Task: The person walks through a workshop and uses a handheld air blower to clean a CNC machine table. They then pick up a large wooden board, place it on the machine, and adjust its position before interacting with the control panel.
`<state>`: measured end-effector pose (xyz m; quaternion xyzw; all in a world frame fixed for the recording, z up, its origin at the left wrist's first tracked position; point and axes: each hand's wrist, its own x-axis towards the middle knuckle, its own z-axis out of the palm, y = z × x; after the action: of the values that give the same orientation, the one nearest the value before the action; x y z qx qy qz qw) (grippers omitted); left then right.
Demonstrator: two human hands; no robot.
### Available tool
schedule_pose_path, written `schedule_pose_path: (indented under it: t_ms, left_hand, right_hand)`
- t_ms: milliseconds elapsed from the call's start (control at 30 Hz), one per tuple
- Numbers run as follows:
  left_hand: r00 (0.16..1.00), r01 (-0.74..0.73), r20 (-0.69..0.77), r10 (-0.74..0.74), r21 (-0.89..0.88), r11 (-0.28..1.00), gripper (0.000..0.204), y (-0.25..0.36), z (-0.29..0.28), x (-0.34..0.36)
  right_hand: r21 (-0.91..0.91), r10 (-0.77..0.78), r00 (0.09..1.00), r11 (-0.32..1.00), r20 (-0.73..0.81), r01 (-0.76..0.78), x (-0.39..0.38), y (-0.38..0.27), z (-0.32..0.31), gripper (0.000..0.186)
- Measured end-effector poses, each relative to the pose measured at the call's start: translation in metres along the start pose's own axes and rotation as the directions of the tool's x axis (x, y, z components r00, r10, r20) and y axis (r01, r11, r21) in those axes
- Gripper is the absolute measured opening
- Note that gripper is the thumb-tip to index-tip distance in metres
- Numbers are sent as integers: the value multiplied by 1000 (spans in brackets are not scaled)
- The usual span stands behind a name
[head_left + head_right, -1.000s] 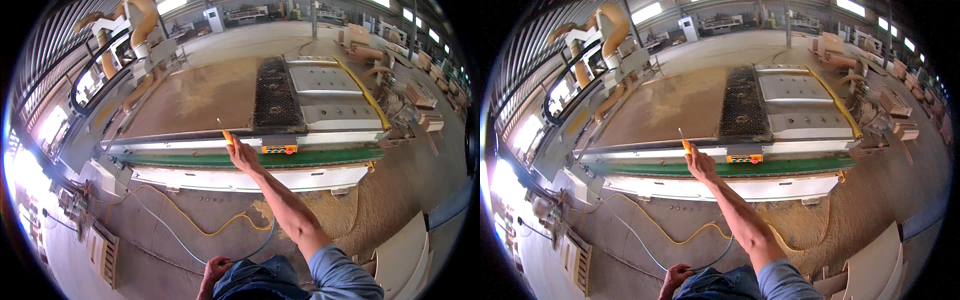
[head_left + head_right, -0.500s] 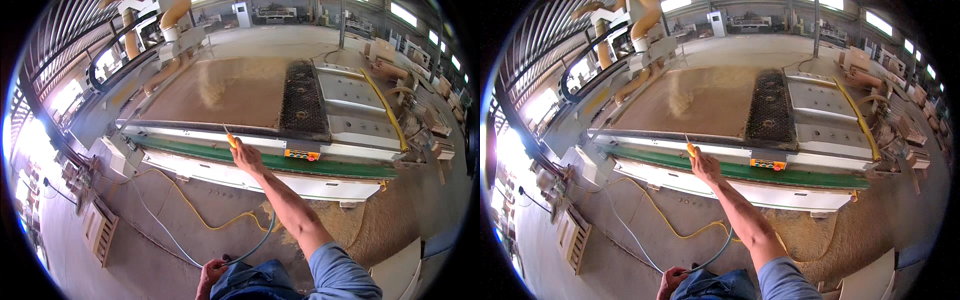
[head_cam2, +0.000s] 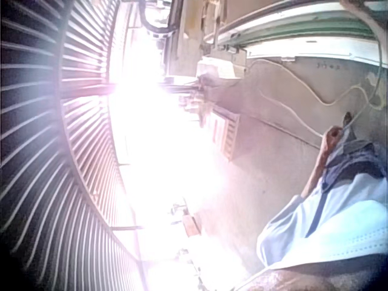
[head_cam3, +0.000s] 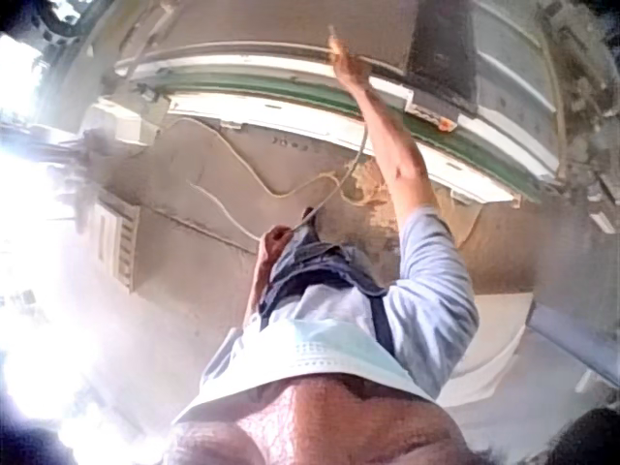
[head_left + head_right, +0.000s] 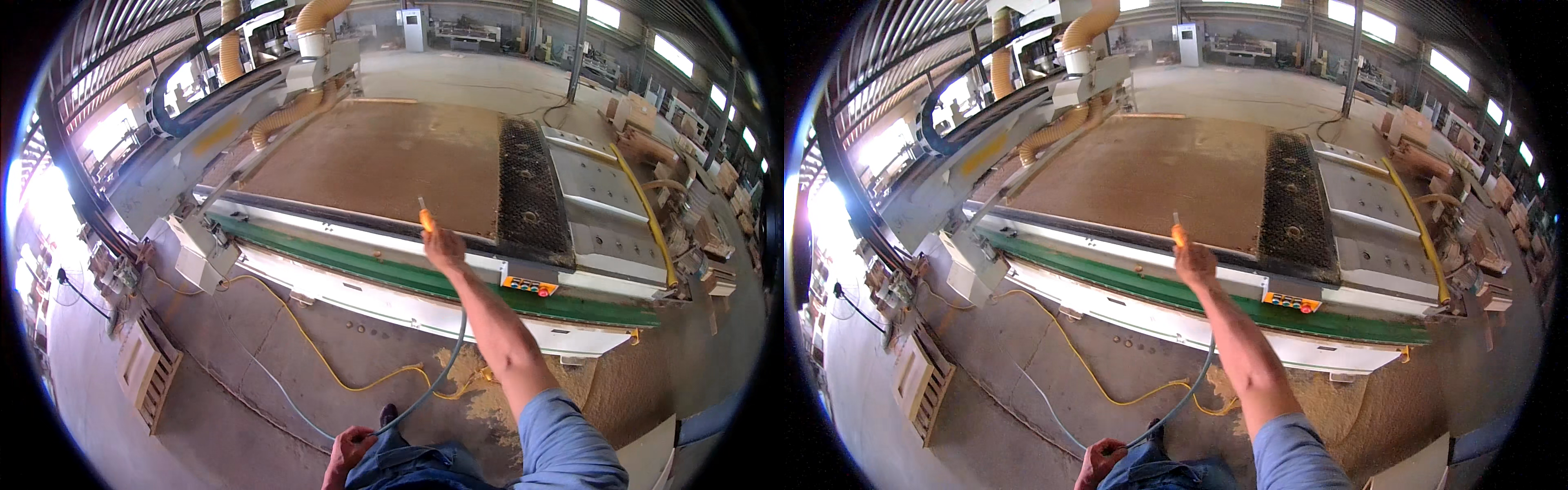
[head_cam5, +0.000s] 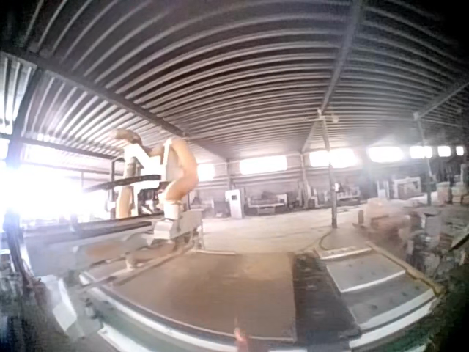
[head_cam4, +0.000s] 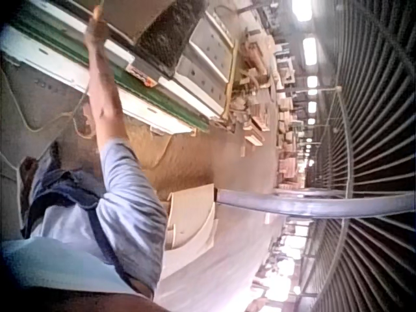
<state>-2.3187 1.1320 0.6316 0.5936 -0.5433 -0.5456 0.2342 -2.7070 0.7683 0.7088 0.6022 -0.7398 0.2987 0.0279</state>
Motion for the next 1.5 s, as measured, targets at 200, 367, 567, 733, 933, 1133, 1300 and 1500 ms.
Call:
schedule_pose_path:
  t_ms: [200,367,567,733,933,1133,1300,1500]
  left_hand:
    - [988,-45,153,36,55,997,28,35,-33,55]
    - [969,-24,246,10,52,998,28,37,-48,81]
    - [924,9,381,-33,65,998,28,40,-51,95]
    - [869,-10,491,-53,125,992,26,19,-40,102]
    - [894,-35,446,-29,136,990,23,39,-38,73]
    - [874,-55,485,-22,145,988,28,24,-14,40]
    - [816,-102,576,-55,236,967,30,26,34,8]
    - [711,78,673,-205,213,974,31,14,45,-39]
  right_hand:
    - [33,318,948,948,-1,-318,53,69,7,43]
    - [-57,292,941,951,-171,-305,50,85,-19,42]
    - [-19,250,967,968,-55,-252,23,67,-29,45]
    - [61,125,968,992,-217,-115,0,51,-42,37]
    - [17,296,913,953,-281,-304,-39,100,-85,41]
    - [82,493,754,855,-433,-512,-137,182,-155,40]
    - [763,788,563,518,-250,-386,-282,233,-237,37]
    - [485,615,500,209,610,-849,-529,143,-303,50]
